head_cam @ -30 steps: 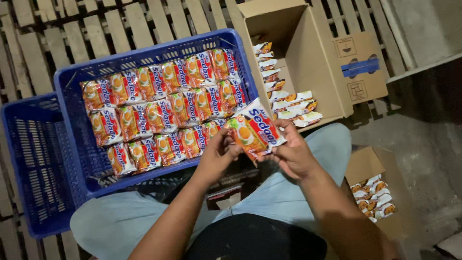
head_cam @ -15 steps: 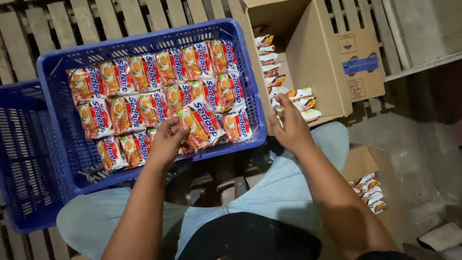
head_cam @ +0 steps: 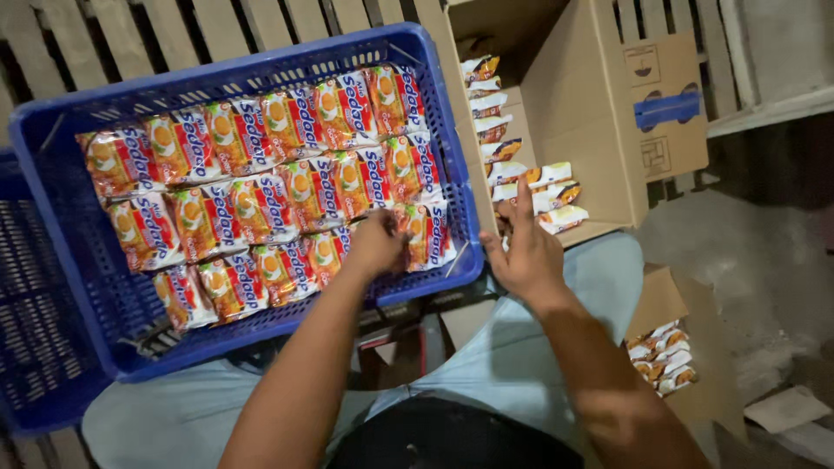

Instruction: The person takes instant noodle packets one by one from a cardboard box and places them into a blue plastic crate, arranging them in neat rows until the crate is full.

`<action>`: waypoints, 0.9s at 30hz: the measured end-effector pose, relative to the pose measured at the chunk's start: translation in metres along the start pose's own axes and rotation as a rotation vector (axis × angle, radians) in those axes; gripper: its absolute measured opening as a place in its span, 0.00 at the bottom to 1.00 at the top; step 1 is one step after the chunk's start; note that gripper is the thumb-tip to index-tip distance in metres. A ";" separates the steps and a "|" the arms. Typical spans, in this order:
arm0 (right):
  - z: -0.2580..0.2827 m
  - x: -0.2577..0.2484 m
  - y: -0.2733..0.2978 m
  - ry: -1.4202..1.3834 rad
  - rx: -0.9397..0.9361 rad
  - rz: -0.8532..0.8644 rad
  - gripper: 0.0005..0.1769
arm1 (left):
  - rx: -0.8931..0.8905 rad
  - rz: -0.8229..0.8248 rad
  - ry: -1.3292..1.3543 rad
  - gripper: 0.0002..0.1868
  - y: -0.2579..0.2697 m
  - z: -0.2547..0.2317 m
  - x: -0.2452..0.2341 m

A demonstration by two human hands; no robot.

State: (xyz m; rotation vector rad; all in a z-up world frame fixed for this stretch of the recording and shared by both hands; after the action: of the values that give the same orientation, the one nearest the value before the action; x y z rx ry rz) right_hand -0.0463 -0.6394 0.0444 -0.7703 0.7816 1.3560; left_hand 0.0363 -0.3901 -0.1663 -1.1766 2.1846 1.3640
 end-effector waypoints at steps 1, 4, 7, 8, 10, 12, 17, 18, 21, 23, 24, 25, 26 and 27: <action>-0.002 -0.001 -0.001 0.002 0.006 0.007 0.53 | -0.003 0.008 0.002 0.21 0.008 -0.011 -0.005; -0.006 0.003 0.000 -0.012 -0.010 0.023 0.53 | -0.100 0.060 0.069 0.19 0.030 -0.024 -0.014; -0.012 0.006 0.000 -0.001 -0.022 0.018 0.54 | -0.132 0.066 0.150 0.20 0.033 -0.024 -0.015; -0.009 0.004 0.000 -0.008 -0.023 0.016 0.54 | -0.116 0.082 0.150 0.20 0.033 -0.025 -0.016; -0.007 0.004 -0.001 -0.019 -0.030 0.016 0.54 | -0.105 0.093 0.153 0.20 0.032 -0.019 -0.012; -0.009 0.005 0.000 0.001 -0.033 0.004 0.54 | -0.070 0.074 0.152 0.17 0.025 -0.012 -0.002; 0.002 -0.002 -0.004 -0.041 0.027 0.052 0.56 | -0.030 0.104 0.089 0.16 0.074 -0.043 -0.051; 0.004 -0.004 -0.006 -0.058 0.080 0.091 0.57 | -0.044 0.117 0.064 0.19 0.081 -0.044 -0.053; 0.005 -0.011 -0.014 -0.082 0.287 0.238 0.53 | -0.085 0.140 -0.054 0.23 0.111 -0.046 -0.080; -0.026 -0.003 -0.015 -0.273 0.326 0.243 0.46 | -0.096 0.153 -0.116 0.23 0.134 -0.047 -0.095; -0.041 0.002 -0.016 -0.469 0.357 0.257 0.40 | -0.120 0.166 -0.174 0.25 0.144 -0.047 -0.103; -0.037 -0.013 -0.019 -0.470 0.362 0.243 0.40 | -0.107 0.166 -0.182 0.25 0.153 -0.041 -0.108; -0.033 -0.028 -0.023 -0.479 0.333 0.245 0.33 | -0.119 0.129 -0.260 0.25 0.161 -0.035 -0.114; -0.030 -0.044 -0.027 -0.488 0.304 0.247 0.27 | -0.129 0.092 -0.337 0.26 0.167 -0.030 -0.121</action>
State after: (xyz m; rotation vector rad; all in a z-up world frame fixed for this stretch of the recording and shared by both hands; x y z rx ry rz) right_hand -0.0231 -0.6897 0.0665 -0.0923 0.6808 1.5184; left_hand -0.0137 -0.3228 0.0242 -0.8220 1.9559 1.6290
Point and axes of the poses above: each hand's wrist, its own y-axis away from the middle knuckle, its own x-axis out of the palm, z = x × y, the point moved 4 cm from there along -y, towards the middle knuckle, and after that the axes turned 7 degrees about -y, right-handed, at the moved point
